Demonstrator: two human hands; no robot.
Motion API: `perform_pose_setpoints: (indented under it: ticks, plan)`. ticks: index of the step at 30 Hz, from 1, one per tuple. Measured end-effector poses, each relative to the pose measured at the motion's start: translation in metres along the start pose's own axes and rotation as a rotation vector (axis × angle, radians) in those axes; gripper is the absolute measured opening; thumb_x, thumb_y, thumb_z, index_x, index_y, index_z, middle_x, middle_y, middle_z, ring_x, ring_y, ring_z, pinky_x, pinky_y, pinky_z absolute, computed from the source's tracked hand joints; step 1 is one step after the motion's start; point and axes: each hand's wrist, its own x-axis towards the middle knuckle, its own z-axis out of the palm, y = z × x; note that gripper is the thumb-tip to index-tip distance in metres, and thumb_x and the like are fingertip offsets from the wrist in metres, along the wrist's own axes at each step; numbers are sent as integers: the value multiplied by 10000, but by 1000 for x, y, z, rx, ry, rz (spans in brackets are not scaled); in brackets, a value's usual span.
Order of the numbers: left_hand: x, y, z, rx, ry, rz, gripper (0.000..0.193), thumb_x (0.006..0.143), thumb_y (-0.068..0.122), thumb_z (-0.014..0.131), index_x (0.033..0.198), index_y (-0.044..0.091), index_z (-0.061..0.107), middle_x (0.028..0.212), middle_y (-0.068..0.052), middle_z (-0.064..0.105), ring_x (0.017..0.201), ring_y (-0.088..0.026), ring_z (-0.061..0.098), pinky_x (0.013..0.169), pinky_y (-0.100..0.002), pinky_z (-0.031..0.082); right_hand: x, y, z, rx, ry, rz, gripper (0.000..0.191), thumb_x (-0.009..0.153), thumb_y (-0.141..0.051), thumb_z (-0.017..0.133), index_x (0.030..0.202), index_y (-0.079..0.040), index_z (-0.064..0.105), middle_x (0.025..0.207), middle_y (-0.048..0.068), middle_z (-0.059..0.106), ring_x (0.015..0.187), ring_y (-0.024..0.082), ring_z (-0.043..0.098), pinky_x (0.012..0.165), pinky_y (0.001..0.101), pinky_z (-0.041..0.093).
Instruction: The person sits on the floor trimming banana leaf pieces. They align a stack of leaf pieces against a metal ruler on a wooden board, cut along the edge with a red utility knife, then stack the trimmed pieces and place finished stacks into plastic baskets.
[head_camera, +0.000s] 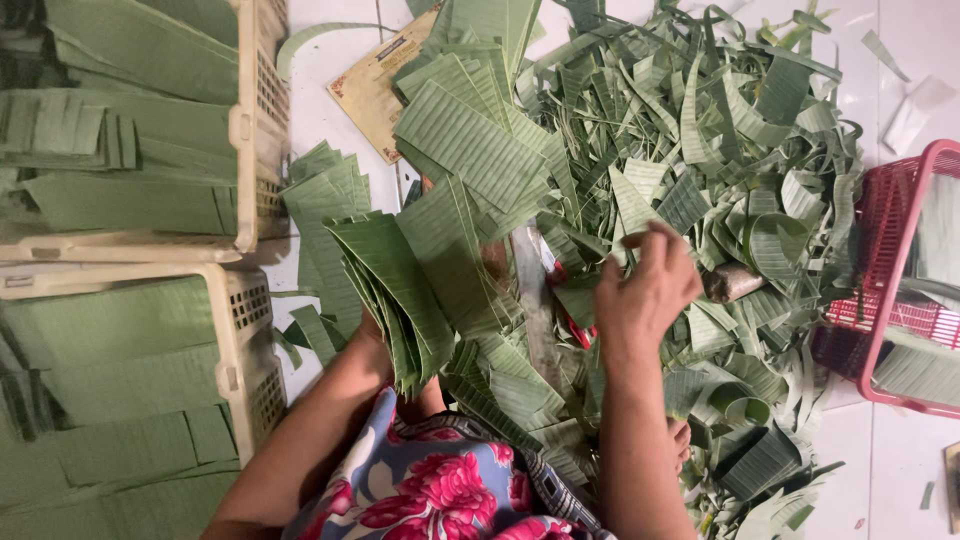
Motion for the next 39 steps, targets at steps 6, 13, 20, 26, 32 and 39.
perform_pose_setpoints:
  ticks: [6,13,20,26,32,39]
  plan:
    - [11,2,42,175,-65,165,600,1131,496,449,1503,26,487,1402,-113,603,1239,-262,589,1096,-433,483,-10,-49,1,577,-349,148,287,846,-202,796,1110,-143,701,1075,30,735,1004,236,677,961,390,456]
    - [7,9,53,143,-296,119,603,1104,484,444,1487,20,480,1297,-167,637,1104,-304,652,924,-453,567,-39,-107,16,703,-622,-96,646,825,-321,777,1357,-77,504,1177,104,739,1070,264,709,1042,509,382]
    - [7,2,-11,297,-102,143,480,1161,381,446,1480,25,485,1395,-178,565,1256,-330,593,1102,-488,495,-27,-100,7,619,-650,-62,665,894,-344,728,1480,-187,457,1199,88,732,1091,272,709,1077,480,414]
    - [10,3,-13,4,-23,81,557,1091,444,413,1470,43,488,1390,-181,589,1246,-348,598,1083,-490,501,-23,-115,-1,513,-675,-118,853,760,-502,806,1473,-216,437,1306,90,648,1180,325,625,977,482,422]
    - [3,0,20,99,102,117,527,1073,414,421,1471,78,497,1386,-132,598,1241,-290,609,1086,-429,509,-32,-109,12,405,-674,-142,599,802,-559,794,1284,-231,657,1440,217,506,1276,395,533,967,500,418]
    - [4,-4,-8,99,149,151,427,1095,366,447,1355,53,576,1242,-130,654,1119,-277,641,993,-410,557,-38,-106,21,520,-482,-183,239,793,-332,803,977,-181,828,1470,254,481,1387,458,402,1092,548,339]
